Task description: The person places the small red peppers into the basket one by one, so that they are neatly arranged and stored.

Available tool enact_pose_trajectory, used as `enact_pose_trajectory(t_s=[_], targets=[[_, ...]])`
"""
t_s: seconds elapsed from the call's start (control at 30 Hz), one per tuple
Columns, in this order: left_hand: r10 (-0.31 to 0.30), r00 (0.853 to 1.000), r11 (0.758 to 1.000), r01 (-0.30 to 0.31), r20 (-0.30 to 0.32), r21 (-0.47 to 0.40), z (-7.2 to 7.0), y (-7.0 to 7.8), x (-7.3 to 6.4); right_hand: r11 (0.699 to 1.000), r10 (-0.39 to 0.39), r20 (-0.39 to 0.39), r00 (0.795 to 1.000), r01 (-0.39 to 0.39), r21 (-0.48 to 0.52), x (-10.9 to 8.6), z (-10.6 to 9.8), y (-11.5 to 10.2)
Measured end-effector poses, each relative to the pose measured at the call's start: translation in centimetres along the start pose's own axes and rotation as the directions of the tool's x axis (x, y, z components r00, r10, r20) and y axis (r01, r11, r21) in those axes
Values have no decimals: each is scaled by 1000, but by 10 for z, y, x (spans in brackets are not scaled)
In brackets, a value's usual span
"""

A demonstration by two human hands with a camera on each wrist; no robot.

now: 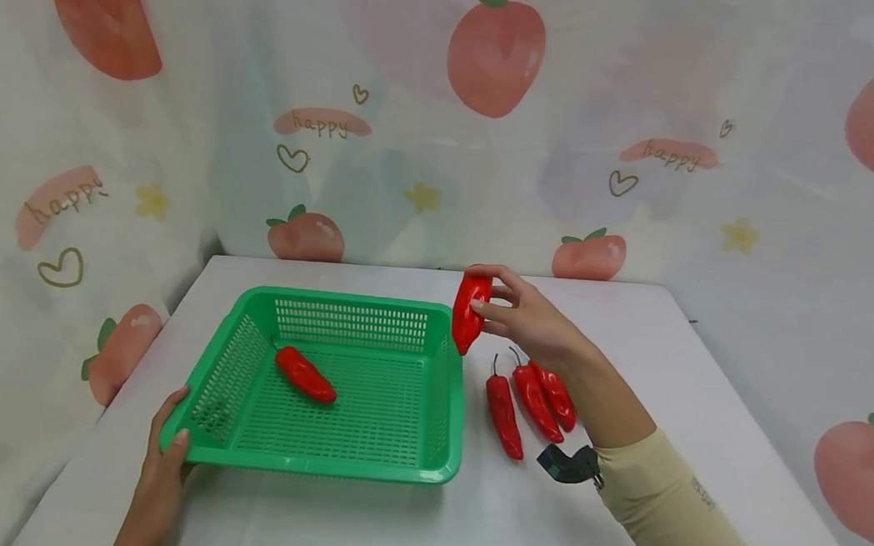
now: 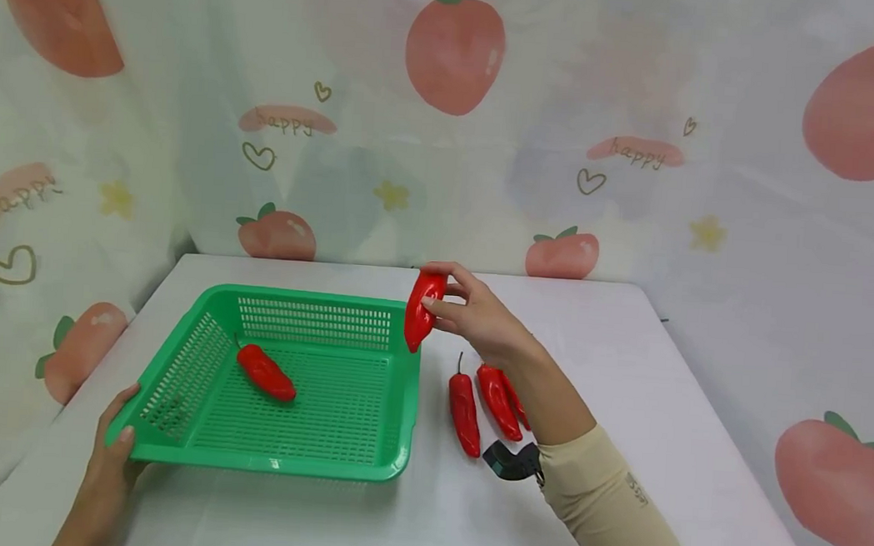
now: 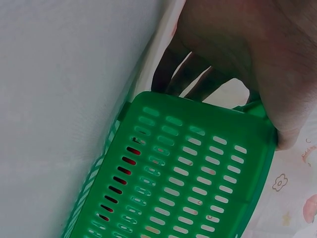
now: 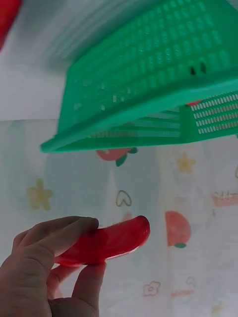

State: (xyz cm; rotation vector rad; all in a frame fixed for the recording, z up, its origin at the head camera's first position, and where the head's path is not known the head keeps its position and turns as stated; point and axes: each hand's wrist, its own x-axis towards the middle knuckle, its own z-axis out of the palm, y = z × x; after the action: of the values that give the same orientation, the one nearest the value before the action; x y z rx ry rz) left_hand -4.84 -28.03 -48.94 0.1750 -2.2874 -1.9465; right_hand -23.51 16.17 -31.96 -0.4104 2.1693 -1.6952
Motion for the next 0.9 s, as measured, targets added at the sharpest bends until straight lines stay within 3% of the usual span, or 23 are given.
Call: enact_pose_trajectory(t_s=[0.17,0.43,0.63,0.9], targets=[[-19,1000,1000,19,-14,6,-2,1,0,998,-18,72,997,14,61,16,27,-4],[-36,999,999,37,-27,28,3,4,0,994,25,175,984,-43,96,39,65,-14],[-54,998,998,55,-19,15,3,2,0,994,36,214,976,-57,91,52,85,-18],[-25,1000,999,25,-13,21,2,3,0,993,58,244,968,-82,87,65,108,-15]])
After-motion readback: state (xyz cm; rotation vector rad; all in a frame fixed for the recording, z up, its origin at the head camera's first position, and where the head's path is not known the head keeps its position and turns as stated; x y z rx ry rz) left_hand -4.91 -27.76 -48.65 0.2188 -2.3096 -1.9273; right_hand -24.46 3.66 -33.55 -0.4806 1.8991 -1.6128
